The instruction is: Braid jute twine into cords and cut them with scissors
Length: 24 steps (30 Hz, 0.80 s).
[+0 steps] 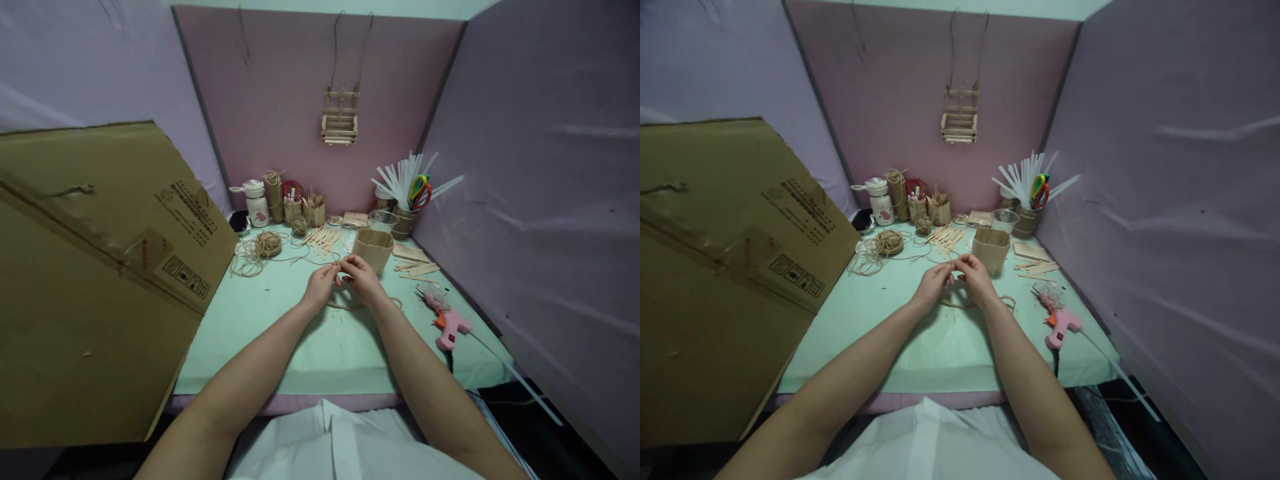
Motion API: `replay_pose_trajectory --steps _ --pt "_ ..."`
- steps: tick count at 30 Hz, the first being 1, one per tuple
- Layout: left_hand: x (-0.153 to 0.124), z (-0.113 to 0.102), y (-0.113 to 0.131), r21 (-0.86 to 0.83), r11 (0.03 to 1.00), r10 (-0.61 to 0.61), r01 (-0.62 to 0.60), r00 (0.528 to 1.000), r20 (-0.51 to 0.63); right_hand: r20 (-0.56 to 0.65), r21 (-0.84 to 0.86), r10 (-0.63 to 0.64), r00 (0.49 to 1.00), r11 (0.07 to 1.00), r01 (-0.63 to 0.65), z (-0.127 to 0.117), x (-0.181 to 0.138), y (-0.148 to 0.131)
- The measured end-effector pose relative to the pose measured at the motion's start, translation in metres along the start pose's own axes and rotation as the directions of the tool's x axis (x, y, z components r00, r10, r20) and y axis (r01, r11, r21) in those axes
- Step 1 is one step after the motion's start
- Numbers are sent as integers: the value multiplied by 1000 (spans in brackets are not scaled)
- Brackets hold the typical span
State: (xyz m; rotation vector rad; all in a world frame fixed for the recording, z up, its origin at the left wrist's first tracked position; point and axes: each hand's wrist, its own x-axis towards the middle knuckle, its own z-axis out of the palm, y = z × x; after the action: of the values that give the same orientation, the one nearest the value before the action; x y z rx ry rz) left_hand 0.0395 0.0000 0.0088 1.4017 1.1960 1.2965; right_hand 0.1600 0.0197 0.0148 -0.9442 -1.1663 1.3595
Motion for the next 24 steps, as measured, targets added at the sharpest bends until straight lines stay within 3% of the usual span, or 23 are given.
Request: replay_pose_trajectory --steps 6,10,15,24 --pt "-1 0 5 9 1000 -17 17 1000 -3 -29 -40 -62 998 997 60 5 -2 -2" --pt "-1 -1 2 39 999 15 -13 999 -45 -94 -174 -188 978 970 170 6 -1 1" --pt "3 -1 -8 12 1000 -10 10 997 -78 -85 -321 -339 937 900 296 6 0 5" --pt "1 1 -4 -47 999 -26 20 992 -126 -61 -358 -356 932 880 313 7 -3 4"
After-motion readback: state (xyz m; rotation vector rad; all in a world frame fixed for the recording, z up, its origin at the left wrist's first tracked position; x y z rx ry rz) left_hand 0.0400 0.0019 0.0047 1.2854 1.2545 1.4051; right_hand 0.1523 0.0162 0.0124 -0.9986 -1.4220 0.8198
